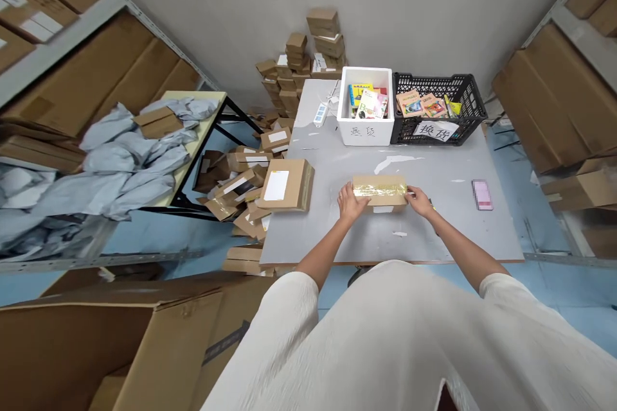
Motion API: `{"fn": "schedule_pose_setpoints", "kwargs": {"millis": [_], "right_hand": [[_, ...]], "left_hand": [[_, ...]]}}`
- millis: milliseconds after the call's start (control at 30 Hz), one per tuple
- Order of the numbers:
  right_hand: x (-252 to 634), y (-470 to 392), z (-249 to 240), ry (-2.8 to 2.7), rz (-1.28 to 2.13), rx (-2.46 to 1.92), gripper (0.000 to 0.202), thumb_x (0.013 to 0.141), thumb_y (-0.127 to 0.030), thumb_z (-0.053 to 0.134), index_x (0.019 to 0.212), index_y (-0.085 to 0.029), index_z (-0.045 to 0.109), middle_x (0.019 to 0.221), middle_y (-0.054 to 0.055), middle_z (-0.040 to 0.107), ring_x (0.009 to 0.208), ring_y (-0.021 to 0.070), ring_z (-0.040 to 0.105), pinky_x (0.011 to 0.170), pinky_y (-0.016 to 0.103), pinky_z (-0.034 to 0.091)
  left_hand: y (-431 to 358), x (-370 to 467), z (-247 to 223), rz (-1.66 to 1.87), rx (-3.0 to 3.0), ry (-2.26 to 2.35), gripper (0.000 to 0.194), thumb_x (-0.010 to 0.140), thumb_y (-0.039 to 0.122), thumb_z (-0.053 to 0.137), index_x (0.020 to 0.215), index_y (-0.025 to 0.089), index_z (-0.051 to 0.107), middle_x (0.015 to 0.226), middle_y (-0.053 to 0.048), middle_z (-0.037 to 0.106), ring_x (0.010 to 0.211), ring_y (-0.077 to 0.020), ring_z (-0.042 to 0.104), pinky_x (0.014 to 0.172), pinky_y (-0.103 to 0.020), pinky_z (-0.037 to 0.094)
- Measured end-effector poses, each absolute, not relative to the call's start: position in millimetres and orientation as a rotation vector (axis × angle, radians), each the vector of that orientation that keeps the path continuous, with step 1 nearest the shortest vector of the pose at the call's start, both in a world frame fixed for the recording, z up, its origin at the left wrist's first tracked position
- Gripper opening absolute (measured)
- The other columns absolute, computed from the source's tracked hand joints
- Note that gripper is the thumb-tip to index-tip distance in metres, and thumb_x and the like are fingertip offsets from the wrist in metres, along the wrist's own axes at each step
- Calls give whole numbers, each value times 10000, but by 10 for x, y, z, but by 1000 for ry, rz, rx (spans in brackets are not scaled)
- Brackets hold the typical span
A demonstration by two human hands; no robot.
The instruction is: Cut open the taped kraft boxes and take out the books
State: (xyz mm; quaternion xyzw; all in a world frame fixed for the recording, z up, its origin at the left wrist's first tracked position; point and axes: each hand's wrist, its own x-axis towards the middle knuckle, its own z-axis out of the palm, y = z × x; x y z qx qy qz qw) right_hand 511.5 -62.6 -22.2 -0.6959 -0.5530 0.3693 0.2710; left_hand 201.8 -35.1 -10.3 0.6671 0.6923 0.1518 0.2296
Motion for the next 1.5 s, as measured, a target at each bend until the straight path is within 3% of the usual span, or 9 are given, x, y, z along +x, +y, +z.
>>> {"fn": "schedule_pose_setpoints", "kwargs": {"millis": [167, 333, 500, 600, 767, 1033, 1233, 1333, 1500], "right_hand": [[5155, -567, -114, -1374, 1033, -1831, 511, 909, -441, 639, 1366, -228, 721, 1409, 128, 734, 1112, 257, 743, 1076, 483, 590], [5151, -439, 27, -1269, 1044, -1758, 590, 879, -565, 671, 1359, -225, 710, 1247, 129, 791, 1160, 305, 724, 1006, 496, 611], [5071, -273, 111, -1197, 1031, -1675, 719, 908, -585, 658, 1543, -272, 532, 1363, 136, 753, 1254, 304, 697, 1008, 478, 607], [5004, -138, 97, -1304, 974, -1653, 688, 956, -532, 606, 1584, -286, 470, 1505, 146, 682, 1325, 289, 662, 1069, 494, 578], [4977, 96, 28, -1750, 860, -1783, 577, 965, -422, 588, 1518, -262, 607, 1635, 129, 590, 1476, 338, 550, 1207, 571, 475], [5020, 352, 138, -2157, 770, -1892, 478, 1023, -386, 545, 1442, -223, 706, 1415, 109, 757, 1287, 344, 663, 1156, 492, 514], [4887, 265, 257, -2265, 694, -2061, 577, 1009, -412, 543, 1551, -223, 602, 1565, 119, 662, 1360, 382, 588, 1109, 490, 514], [4737, 144, 273, -2271, 620, -2127, 661, 996, -446, 579, 1618, -235, 503, 1670, 138, 554, 1439, 411, 499, 1123, 524, 479], [4523, -33, 303, -2300, 546, -2183, 809, 989, -547, 628, 1689, -242, 361, 1794, 163, 342, 1532, 417, 371, 1187, 551, 378]], "left_hand": [[-351, 2047, -176, 506, 1752, 1861, 878, 891, 529, 804, 1642, 281, 422, 1611, -178, 535, 1516, -393, 479, 1215, -542, 430], [-345, 2037, -124, 548, 1820, 1760, 1016, 907, 462, 789, 1752, 294, 249, 1644, -166, 559, 1560, -402, 453, 1230, -561, 396], [-378, 2028, -104, 576, 1888, 1687, 1064, 944, 425, 760, 1787, 269, 131, 1619, -169, 602, 1540, -377, 500, 1215, -541, 393], [-405, 1995, -112, 564, 1942, 1681, 937, 952, 421, 762, 1744, 266, 286, 1633, -158, 594, 1550, -361, 494, 1212, -515, 398], [-405, 1954, -79, 446, 2059, 1619, 426, 1005, 418, 705, 1410, 293, 666, 1655, -109, 570, 1588, -327, 432, 1233, -482, 382], [-491, 1934, 190, 480, 2147, 1598, 274, 1021, 417, 690, 1245, 261, 678, 1549, -131, 619, 1532, -327, 458, 1222, -510, 333], [-738, 1849, 335, 442, 2269, 1363, 310, 1125, 317, 450, 1038, 251, 740, 1291, -84, 737, 1384, -258, 564, 1208, -508, 313], [-743, 1874, 335, 267, 2309, 1320, 226, 1051, 314, 579, 1196, 260, 743, 1472, -119, 661, 1473, -293, 496, 1218, -544, 327], [-587, 1971, 344, -37, 2384, 1287, 442, 981, 332, 681, 1423, 316, 688, 1797, -128, 337, 1676, -382, 241, 1301, -679, 230]]}}
